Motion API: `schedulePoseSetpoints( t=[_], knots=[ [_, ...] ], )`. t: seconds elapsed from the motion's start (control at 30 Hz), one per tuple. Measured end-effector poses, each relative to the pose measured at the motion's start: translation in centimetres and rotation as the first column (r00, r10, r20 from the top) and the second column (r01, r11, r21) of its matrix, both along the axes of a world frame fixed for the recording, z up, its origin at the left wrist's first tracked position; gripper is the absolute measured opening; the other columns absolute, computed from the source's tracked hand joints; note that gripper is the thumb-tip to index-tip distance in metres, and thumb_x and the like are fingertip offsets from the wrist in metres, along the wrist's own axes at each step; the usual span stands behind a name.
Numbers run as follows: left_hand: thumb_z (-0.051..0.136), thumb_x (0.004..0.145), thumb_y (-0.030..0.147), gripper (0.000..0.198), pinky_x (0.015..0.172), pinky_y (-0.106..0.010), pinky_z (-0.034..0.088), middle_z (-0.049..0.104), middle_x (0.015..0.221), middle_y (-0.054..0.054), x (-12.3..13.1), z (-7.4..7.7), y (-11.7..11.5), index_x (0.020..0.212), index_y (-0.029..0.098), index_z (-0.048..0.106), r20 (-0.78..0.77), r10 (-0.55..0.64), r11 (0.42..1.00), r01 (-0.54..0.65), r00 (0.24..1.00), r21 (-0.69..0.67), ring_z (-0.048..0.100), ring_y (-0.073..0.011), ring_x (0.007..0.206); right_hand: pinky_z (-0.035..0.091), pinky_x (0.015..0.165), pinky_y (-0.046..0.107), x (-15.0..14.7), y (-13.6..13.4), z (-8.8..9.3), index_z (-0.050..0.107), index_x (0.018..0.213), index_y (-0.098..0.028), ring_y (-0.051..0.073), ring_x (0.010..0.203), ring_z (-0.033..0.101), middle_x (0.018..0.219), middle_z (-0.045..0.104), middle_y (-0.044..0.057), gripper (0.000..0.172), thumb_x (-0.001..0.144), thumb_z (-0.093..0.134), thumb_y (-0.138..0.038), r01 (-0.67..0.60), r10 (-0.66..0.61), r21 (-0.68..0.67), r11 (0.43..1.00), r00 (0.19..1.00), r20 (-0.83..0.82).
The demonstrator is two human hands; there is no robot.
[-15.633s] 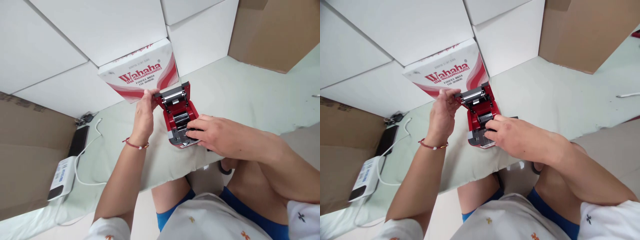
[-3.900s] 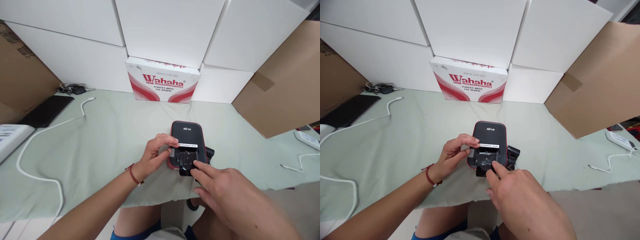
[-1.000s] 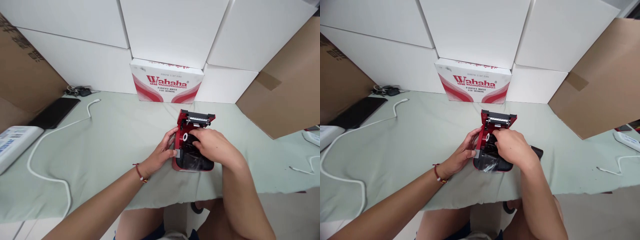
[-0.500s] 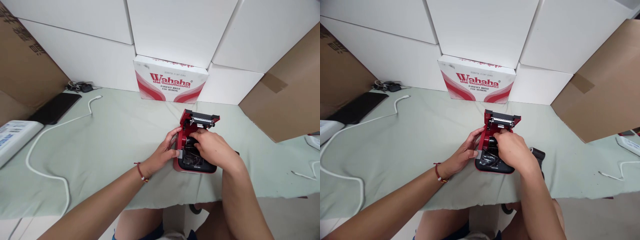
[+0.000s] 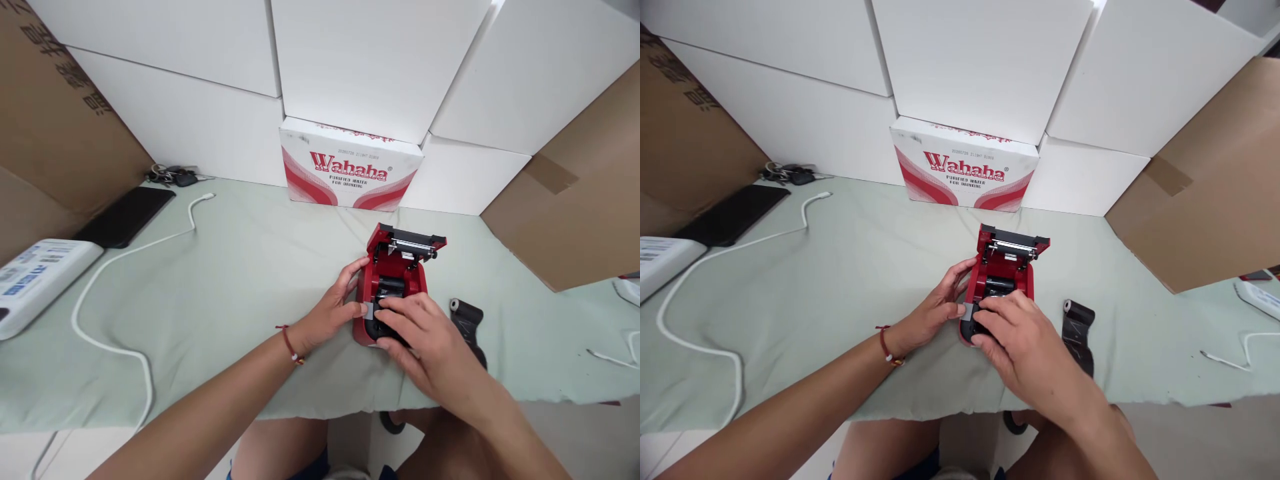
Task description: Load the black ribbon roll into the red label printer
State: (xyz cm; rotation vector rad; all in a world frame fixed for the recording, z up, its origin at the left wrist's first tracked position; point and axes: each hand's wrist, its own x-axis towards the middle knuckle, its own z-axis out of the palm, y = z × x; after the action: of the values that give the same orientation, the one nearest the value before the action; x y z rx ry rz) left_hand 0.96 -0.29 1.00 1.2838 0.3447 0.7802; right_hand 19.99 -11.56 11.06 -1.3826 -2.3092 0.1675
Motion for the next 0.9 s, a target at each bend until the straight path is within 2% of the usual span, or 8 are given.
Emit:
schedulePoseSetpoints(
  t=[0.13,0.3,0.37,0.47,0.6,0.67,0.77,0.9],
  knots=[
    [0.071,0.087,0.030,0.080,0.135,-0.058,0.025,0.034,0.176,-0.005,-0.1,0.1,0.1,0.160,0.033,0.040,0.003,-0.004,1.000,0.004,1.000,-0.009,0.035,-0.0365,0.161,0.060,0.093,0.048,-0.7,-2.0,-3.6,0.069,0.133,-0.015,0.029,0.109,0.067,0.127,0.079,0.015,0.033,0.101,0.069,-0.022,0.050,-0.070,0.360,0.932,0.997,0.041],
    [0.073,0.087,0.032,0.079,0.135,-0.058,0.026,0.032,0.177,-0.005,-0.1,0.1,0.0,0.159,0.033,0.041,0.003,0.025,1.000,-0.025,1.000,-0.006,0.031,-0.0368,0.163,0.053,0.111,0.049,-0.4,-3.9,-6.3,0.066,0.141,-0.019,0.023,0.115,0.070,0.126,0.081,0.010,0.046,0.098,0.062,-0.005,0.079,-0.092,0.432,0.898,0.996,0.010],
    [0.073,0.087,0.031,0.076,0.135,-0.057,0.025,0.034,0.176,-0.005,0.0,0.3,-0.1,0.157,0.034,0.043,0.000,0.064,0.998,-0.064,0.998,0.004,0.029,-0.0356,0.164,0.054,0.109,0.047,-0.3,-4.1,-6.6,0.065,0.143,-0.021,0.022,0.112,0.071,0.126,0.082,0.008,0.052,0.097,0.056,-0.001,0.087,-0.092,0.435,0.896,0.996,-0.011],
    [0.067,0.093,0.033,0.065,0.137,-0.056,0.023,0.036,0.175,-0.004,0.4,1.1,0.2,0.154,0.033,0.046,-0.048,0.211,0.976,-0.209,0.976,0.054,0.025,-0.0326,0.166,0.056,0.105,0.045,0.1,-4.1,-6.6,0.066,0.143,-0.022,0.022,0.107,0.072,0.124,0.082,0.007,0.052,0.096,0.058,-0.001,0.092,-0.089,0.441,0.893,0.996,-0.027],
    [0.055,0.103,0.038,0.051,0.137,-0.053,0.023,0.040,0.173,-0.003,1.9,3.6,1.8,0.153,0.031,0.049,-0.132,0.430,0.898,-0.408,0.893,0.165,0.029,-0.0291,0.165,0.057,0.099,0.044,0.7,-3.7,-6.5,0.067,0.141,-0.025,0.021,0.102,0.072,0.121,0.083,0.005,0.049,0.098,0.060,-0.002,0.097,-0.083,0.438,0.894,0.995,-0.052],
    [0.052,0.105,0.042,0.048,0.137,-0.049,0.024,0.045,0.170,-0.004,2.8,4.9,2.8,0.151,0.029,0.053,-0.128,0.461,0.876,-0.427,0.878,0.225,0.033,-0.0279,0.163,0.057,0.097,0.043,0.9,-3.5,-6.5,0.067,0.140,-0.026,0.021,0.103,0.071,0.122,0.083,0.004,0.049,0.098,0.061,-0.002,0.099,-0.076,0.437,0.894,0.995,-0.069],
    [0.049,0.107,0.047,0.045,0.132,-0.049,0.033,0.062,0.155,-0.009,3.8,6.1,3.6,0.142,0.023,0.062,-0.098,0.426,0.887,-0.393,0.900,0.242,0.052,-0.0286,0.149,0.057,0.095,0.042,0.9,-3.2,-6.4,0.068,0.138,-0.024,0.021,0.103,0.070,0.122,0.082,0.006,0.047,0.097,0.063,-0.001,0.097,-0.060,0.448,0.889,0.994,-0.096],
    [0.046,0.109,0.053,0.045,0.124,-0.048,0.044,0.071,0.142,-0.009,3.4,5.3,2.7,0.134,0.022,0.068,-0.026,0.443,0.854,-0.413,0.896,0.315,0.064,-0.0278,0.133,0.056,0.095,0.042,0.7,-3.1,-6.1,0.072,0.129,-0.017,0.022,0.103,0.068,0.118,0.082,0.008,0.040,0.094,0.064,0.002,0.088,-0.045,0.468,0.880,0.994,-0.104]
  ],
)
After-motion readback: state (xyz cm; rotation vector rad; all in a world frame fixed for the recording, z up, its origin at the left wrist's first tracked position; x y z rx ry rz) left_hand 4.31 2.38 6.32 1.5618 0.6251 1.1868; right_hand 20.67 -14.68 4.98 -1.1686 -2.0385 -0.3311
